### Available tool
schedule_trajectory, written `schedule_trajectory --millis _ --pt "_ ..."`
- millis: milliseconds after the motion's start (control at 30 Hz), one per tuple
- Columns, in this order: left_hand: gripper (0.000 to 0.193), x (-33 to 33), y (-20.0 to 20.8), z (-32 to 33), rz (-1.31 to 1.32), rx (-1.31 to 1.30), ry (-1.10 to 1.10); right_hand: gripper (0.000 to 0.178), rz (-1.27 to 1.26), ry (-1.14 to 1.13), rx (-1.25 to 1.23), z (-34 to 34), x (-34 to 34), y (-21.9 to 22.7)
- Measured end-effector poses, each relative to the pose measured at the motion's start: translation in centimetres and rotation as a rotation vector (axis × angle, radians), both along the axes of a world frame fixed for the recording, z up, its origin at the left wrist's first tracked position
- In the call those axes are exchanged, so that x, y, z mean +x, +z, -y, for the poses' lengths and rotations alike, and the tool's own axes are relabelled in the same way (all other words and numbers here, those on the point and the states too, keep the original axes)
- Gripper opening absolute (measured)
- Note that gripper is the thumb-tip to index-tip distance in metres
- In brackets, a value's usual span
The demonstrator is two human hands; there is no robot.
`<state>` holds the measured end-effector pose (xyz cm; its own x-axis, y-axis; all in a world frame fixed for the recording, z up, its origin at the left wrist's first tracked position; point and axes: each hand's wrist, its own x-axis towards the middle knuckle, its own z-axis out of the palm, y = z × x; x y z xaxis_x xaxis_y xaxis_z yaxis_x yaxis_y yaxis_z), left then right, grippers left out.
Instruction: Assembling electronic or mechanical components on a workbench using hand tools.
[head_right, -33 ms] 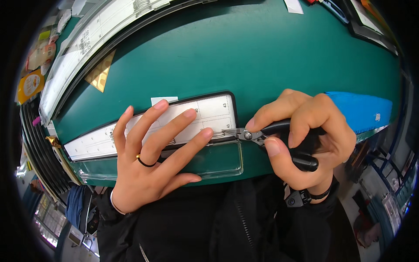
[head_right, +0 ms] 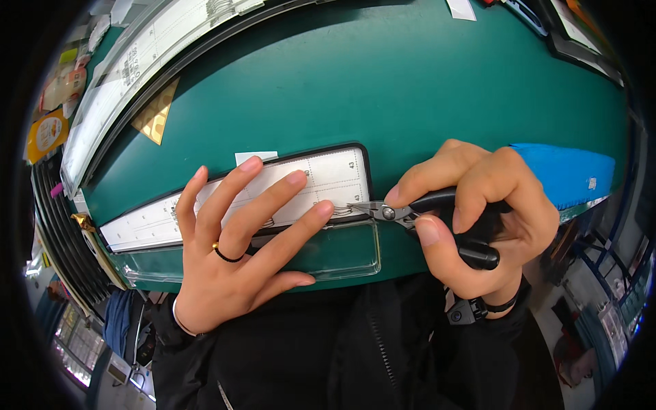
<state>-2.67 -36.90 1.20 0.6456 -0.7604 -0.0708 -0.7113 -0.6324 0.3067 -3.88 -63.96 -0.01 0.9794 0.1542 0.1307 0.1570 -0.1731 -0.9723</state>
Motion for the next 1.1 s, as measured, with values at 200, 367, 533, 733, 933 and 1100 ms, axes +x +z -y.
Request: schedule_trajectory --millis 200,367,533,733,933,1100 --pt "0.054 -0.15 -0.15 0.01 -0.021 -0.002 0.014 0.025 -0.046 -0.031 -0.013 -0.18 -0.47 -0.19" --pt "0.052 -0.22 -0.09 0.0 -0.02 -0.026 0.021 0.027 -0.045 -0.005 -0.056 -0.29 -0.4 0.15" --pt "0.053 -0.16 -0.6 -0.09 0.021 -0.097 0.012 0.029 -0.046 -0.025 0.02 -0.48 -0.39 -0.19" --pt "0.056 -0.04 -0.29 0.01 0.01 -0.103 0.014 0.03 -0.041 0.007 0.028 -0.1 -0.33 -0.11" --pt "0.055 -0.05 -0.19 0.01 -0.015 -0.094 0.022 0.029 -0.029 0.037 -0.014 0.03 -0.35 -0.06" --pt "0.054 -0.14 -0.27 0.08 0.001 -0.108 0.03 0.028 -0.015 0.05 -0.027 0.14 -0.31 0.02"
